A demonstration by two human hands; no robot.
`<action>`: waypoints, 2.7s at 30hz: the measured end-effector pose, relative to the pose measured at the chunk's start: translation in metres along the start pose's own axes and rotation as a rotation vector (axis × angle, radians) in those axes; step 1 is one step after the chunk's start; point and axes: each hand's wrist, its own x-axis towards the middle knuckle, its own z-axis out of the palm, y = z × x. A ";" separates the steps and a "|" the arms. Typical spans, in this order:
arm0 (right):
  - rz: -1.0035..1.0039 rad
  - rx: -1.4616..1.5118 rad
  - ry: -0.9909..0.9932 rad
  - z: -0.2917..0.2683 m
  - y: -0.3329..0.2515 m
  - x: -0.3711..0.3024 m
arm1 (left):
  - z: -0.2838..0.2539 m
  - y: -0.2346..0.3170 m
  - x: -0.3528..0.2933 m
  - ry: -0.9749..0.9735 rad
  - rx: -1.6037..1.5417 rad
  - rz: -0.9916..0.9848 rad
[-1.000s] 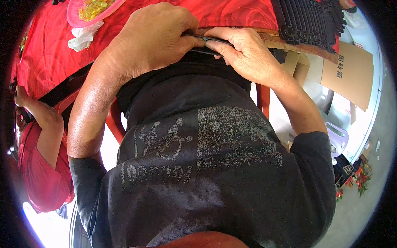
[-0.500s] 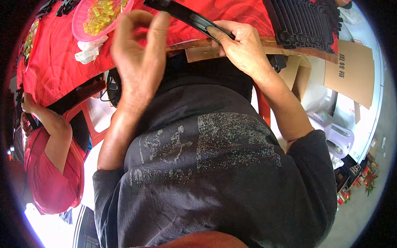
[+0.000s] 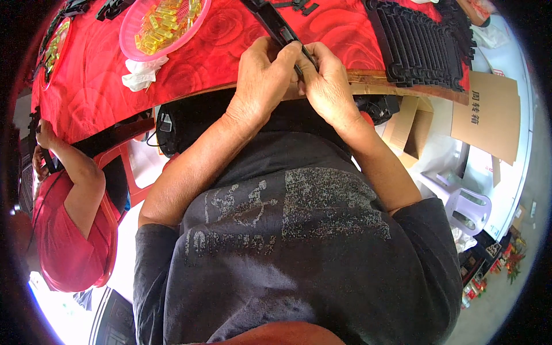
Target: The person assembles level components by inserting level vials and small plastic pieces into black plastic casings by hand.
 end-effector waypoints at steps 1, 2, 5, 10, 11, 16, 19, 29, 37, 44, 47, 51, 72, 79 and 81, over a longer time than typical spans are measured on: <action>-0.001 -0.001 -0.002 0.001 -0.001 0.000 | 0.000 0.002 0.000 -0.017 0.044 -0.018; -0.019 -0.007 0.006 0.001 -0.001 0.000 | 0.002 0.000 0.000 0.003 0.056 0.024; -0.034 -0.041 0.016 0.000 -0.001 0.001 | 0.001 -0.001 0.004 -0.046 0.042 0.021; -0.018 -0.197 0.046 -0.003 -0.007 -0.001 | 0.002 0.008 0.004 -0.124 0.011 -0.071; -0.032 -0.241 0.063 -0.005 -0.006 -0.001 | 0.002 0.008 0.005 -0.129 0.038 -0.056; -0.274 -0.459 -0.039 -0.015 0.002 -0.001 | 0.003 -0.006 0.014 -0.111 0.110 0.078; 0.066 0.091 0.090 -0.013 -0.004 -0.007 | -0.003 -0.006 0.018 -0.124 0.208 0.158; 0.043 0.739 -0.180 -0.016 -0.024 0.032 | -0.020 -0.001 0.016 -0.683 0.198 -0.008; 0.065 0.877 -0.147 -0.022 0.001 0.040 | -0.009 -0.019 -0.012 -0.529 0.044 0.005; 0.012 0.812 -0.045 -0.020 0.003 0.031 | 0.012 -0.024 -0.031 -0.296 0.097 0.047; 0.002 0.804 -0.035 -0.022 0.006 0.029 | 0.015 -0.024 -0.033 -0.276 0.130 0.023; 0.002 0.820 0.022 -0.018 0.003 0.027 | 0.018 -0.020 -0.034 -0.246 0.205 0.030; -0.134 0.872 0.010 -0.012 -0.007 0.012 | 0.023 -0.012 -0.037 -0.144 0.281 0.222; -0.143 0.899 -0.005 -0.012 -0.006 0.008 | 0.022 -0.010 -0.037 -0.130 0.288 0.273; -0.136 0.892 0.003 -0.010 -0.008 0.007 | 0.021 -0.010 -0.037 -0.136 0.306 0.251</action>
